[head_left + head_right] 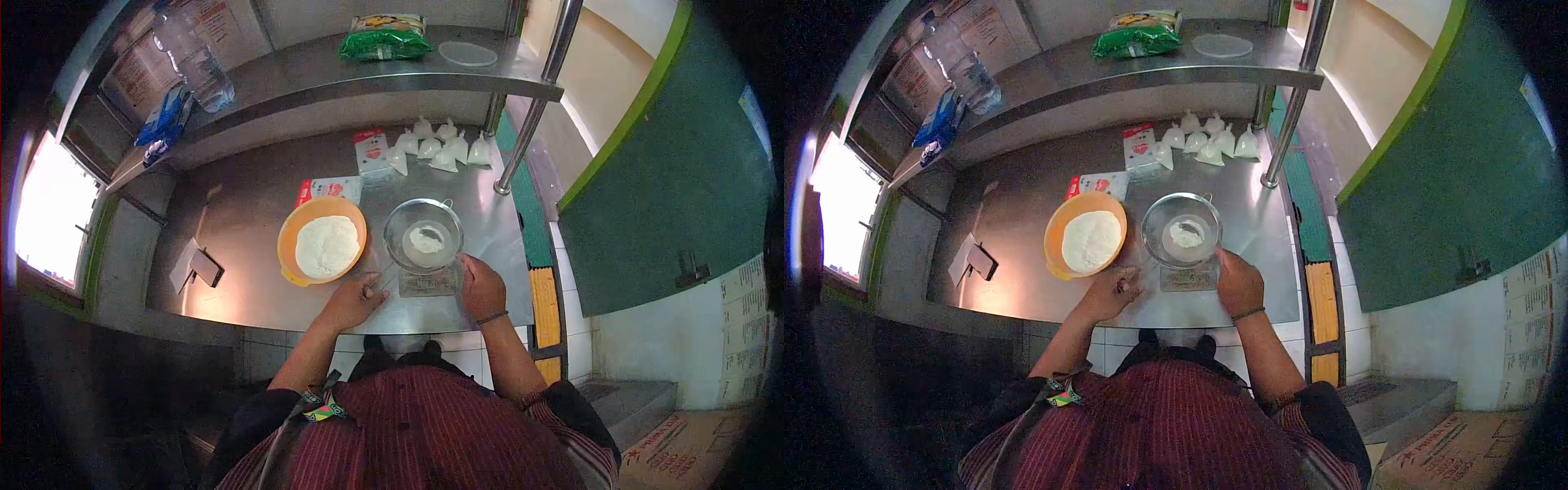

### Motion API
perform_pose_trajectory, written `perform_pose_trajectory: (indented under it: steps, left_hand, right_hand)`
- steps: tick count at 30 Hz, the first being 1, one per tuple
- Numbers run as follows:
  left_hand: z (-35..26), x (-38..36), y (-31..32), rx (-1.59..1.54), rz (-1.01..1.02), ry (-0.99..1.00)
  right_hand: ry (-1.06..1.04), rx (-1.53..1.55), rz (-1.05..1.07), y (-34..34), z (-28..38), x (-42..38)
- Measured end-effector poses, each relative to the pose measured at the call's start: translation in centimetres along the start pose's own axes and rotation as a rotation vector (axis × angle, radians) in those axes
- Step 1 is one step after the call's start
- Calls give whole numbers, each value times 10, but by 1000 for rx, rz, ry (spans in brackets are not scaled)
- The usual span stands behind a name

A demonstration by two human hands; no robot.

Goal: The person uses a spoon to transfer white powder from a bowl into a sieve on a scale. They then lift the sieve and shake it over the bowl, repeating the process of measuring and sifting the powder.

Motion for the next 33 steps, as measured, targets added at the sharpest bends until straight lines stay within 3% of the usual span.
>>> perform_pose_trajectory:
  steps: [7,9,13,15,22,24,33]
  left_hand:
    - [6,-1,4,-50,9,-50]
    - [7,-1,5,-109,-91,58]
    - [8,0,4,-112,-74,70]
    - [6,0,2,-115,-54,33]
    - [-1,-5,-4,-151,-119,102]
    - [0,-3,-4,-115,-27,-2]
    - [-10,-7,-9,-122,-90,105]
  right_hand:
    - [25,25,-44,-2,1,5]
    - [67,16,-38,1,-2,6]
    - [52,-2,35,4,1,1]
    - [-103,-6,-18,1,8,-2]
    - [-158,20,62,-3,24,-16]
    - [-197,-8,36,0,23,-19]
    - [-85,-81,118,-4,11,2]
Point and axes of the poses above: each hand's wrist, its own x-axis towards the middle knuckle, its own y-axis out of the palm, z = x × y, the point moved 4 cm from there along x, towards the middle knuckle, and after that the axes turned 12 degrees about -y, right-handed, at the moved point
